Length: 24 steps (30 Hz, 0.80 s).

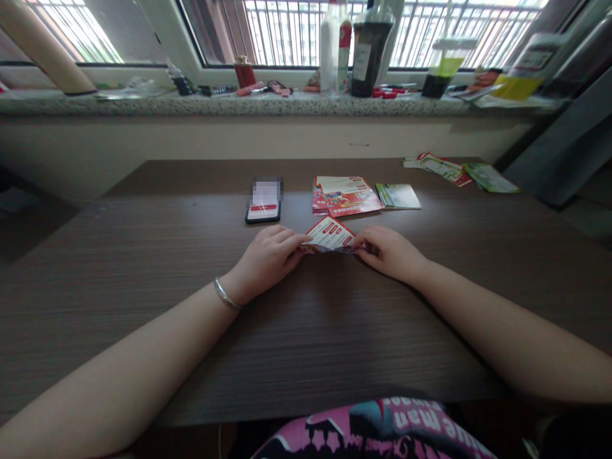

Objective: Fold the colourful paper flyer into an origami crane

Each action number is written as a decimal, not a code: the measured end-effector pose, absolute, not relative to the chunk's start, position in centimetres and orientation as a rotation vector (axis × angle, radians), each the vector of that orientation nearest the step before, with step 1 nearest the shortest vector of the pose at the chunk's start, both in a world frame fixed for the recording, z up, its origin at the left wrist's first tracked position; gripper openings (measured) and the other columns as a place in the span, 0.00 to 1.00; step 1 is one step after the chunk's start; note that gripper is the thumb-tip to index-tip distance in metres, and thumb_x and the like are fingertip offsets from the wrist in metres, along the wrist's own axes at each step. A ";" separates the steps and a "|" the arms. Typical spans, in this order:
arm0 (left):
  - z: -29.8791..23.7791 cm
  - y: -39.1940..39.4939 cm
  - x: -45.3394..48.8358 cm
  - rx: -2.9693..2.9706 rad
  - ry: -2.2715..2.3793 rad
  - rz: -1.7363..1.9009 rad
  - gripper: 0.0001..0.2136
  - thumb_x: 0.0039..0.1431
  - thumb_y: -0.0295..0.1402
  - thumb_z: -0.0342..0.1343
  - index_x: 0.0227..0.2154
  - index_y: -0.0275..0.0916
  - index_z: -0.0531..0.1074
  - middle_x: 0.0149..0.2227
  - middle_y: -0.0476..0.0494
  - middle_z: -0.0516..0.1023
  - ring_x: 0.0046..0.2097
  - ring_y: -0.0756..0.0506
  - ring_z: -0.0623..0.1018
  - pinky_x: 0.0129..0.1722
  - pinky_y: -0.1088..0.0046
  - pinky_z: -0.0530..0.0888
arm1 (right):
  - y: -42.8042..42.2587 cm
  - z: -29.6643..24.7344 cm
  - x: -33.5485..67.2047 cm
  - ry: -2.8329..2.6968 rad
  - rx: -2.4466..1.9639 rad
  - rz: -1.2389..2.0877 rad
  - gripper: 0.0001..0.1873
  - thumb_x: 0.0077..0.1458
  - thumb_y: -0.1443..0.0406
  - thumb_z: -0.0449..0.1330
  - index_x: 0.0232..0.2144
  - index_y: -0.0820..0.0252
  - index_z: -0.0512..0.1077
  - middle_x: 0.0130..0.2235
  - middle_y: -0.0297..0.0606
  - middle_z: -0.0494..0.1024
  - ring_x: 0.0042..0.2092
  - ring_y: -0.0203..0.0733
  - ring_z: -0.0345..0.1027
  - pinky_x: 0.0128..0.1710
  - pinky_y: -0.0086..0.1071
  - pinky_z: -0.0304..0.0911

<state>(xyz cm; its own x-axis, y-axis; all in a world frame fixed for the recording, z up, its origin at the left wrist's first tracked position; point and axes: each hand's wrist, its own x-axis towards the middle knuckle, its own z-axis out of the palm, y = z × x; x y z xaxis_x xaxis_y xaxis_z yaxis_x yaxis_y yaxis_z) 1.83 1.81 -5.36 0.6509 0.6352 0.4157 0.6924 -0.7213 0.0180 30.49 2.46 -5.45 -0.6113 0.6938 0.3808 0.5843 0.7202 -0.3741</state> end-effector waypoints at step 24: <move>-4.3 0.1 2.6 -2.842 -0.889 -0.315 0.16 0.64 0.34 0.50 0.53 0.39 0.69 0.52 0.37 0.74 0.52 0.40 0.75 0.52 0.59 0.72 | 1.9 -4.5 30.5 -2.803 -0.726 -0.107 0.15 0.63 0.60 0.53 0.40 0.60 0.77 0.41 0.42 0.79 0.42 0.44 0.71 0.42 0.37 0.66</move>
<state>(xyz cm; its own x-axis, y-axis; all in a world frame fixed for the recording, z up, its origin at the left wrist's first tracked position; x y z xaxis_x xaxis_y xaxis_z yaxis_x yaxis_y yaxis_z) 2.56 0.12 -4.30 0.8026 0.5452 0.2420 0.5761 -0.8138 -0.0769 30.47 1.91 -4.51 -0.8467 0.4688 0.2516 0.4866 0.8736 0.0101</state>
